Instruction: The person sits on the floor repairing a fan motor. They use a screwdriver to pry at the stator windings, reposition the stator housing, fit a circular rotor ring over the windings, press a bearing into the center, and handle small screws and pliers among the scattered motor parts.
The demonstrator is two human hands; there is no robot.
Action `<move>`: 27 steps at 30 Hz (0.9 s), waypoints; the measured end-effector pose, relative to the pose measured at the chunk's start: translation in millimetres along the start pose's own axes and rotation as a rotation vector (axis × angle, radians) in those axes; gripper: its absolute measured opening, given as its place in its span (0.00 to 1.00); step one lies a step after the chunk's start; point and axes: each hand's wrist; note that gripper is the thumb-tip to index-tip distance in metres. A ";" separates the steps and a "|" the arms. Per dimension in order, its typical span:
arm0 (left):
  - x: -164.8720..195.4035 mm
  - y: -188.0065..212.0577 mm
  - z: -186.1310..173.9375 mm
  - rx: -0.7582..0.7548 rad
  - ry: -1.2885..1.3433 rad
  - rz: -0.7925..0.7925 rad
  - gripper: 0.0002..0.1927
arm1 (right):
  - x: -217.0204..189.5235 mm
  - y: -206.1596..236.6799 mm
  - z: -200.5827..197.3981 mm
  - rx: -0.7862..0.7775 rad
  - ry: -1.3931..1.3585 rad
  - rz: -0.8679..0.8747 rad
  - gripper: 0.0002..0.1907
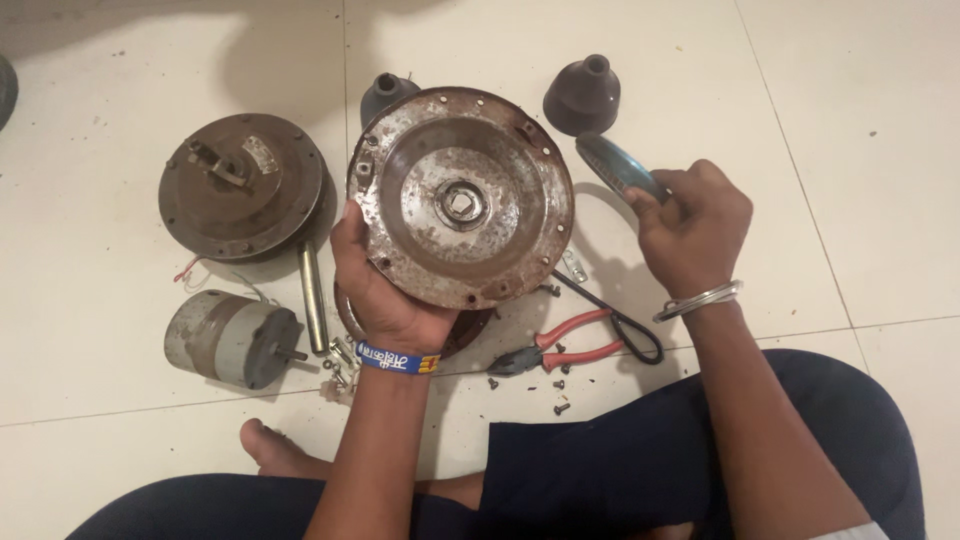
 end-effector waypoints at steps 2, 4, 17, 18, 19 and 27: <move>2.3 0.2 0.4 -0.033 0.028 -0.017 0.35 | -5.8 1.4 0.5 -0.042 0.037 -0.012 0.10; 5.0 0.5 0.1 -0.044 0.037 -0.013 0.36 | -10.9 2.5 1.5 -0.062 0.050 -0.019 0.10; 17.4 -8.1 -5.8 0.086 0.038 0.014 0.32 | -12.7 2.3 7.8 -0.057 0.051 -0.033 0.10; 17.9 -9.7 -6.9 0.108 0.046 0.005 0.31 | -11.7 2.1 8.0 -0.059 0.049 -0.030 0.10; 19.4 -11.8 -7.7 0.107 0.045 0.032 0.30 | -10.9 1.7 8.4 -0.057 0.039 -0.026 0.10; 52.6 -3.8 -3.0 0.192 -0.087 0.145 0.22 | -1.4 4.5 5.6 -0.054 0.023 -0.017 0.09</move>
Point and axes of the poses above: each hand's wrist, its own y-axis away from the middle knuckle, its own z-axis out of the palm, x = y × z, and after that the axes turned 6 degrees about x, right-handed
